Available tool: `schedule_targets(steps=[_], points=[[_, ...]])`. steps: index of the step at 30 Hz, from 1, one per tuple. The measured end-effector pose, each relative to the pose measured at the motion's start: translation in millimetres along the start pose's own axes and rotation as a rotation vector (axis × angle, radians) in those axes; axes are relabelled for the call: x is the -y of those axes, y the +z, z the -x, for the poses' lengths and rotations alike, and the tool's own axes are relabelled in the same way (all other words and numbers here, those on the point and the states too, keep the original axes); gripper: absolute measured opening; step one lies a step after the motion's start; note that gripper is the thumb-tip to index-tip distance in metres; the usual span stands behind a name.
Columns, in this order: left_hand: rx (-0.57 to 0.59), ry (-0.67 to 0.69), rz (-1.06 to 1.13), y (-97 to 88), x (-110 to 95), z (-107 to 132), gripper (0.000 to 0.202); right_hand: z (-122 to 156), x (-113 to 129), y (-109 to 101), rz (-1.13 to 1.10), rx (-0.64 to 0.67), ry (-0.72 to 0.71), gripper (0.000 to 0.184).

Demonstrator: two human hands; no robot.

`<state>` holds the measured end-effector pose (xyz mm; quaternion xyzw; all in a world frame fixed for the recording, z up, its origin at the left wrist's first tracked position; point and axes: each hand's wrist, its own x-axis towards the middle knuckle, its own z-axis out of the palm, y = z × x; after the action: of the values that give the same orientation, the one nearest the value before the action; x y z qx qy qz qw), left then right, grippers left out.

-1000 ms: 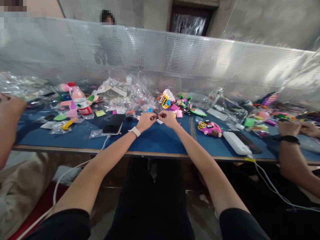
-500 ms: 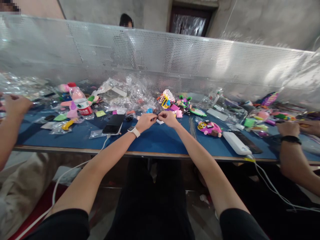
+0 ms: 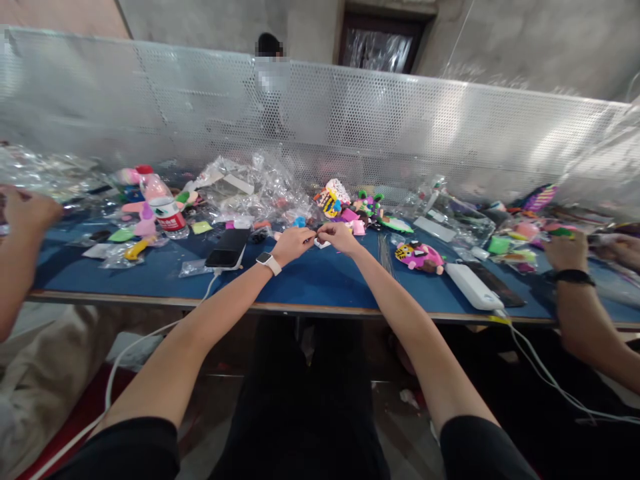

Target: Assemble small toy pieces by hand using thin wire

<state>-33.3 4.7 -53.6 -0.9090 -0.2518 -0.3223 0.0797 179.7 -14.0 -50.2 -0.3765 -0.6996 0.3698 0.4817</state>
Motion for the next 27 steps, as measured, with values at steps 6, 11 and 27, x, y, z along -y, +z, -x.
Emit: schedule_targets(steps=[6,11,27], points=[[0.037,0.02,-0.023,-2.5,-1.6,-0.6,0.027,-0.2,1.4,-0.3,-0.053,0.014,0.065,0.013],[0.038,0.033,-0.011,-2.4,-1.3,-0.2,0.025,-0.5,-2.3,-2.4,-0.09,0.041,0.072,0.015],[-0.08,-0.205,0.133,1.3,-7.5,-1.8,0.012,-2.1,-4.4,8.2,0.193,-0.063,-0.069,0.015]])
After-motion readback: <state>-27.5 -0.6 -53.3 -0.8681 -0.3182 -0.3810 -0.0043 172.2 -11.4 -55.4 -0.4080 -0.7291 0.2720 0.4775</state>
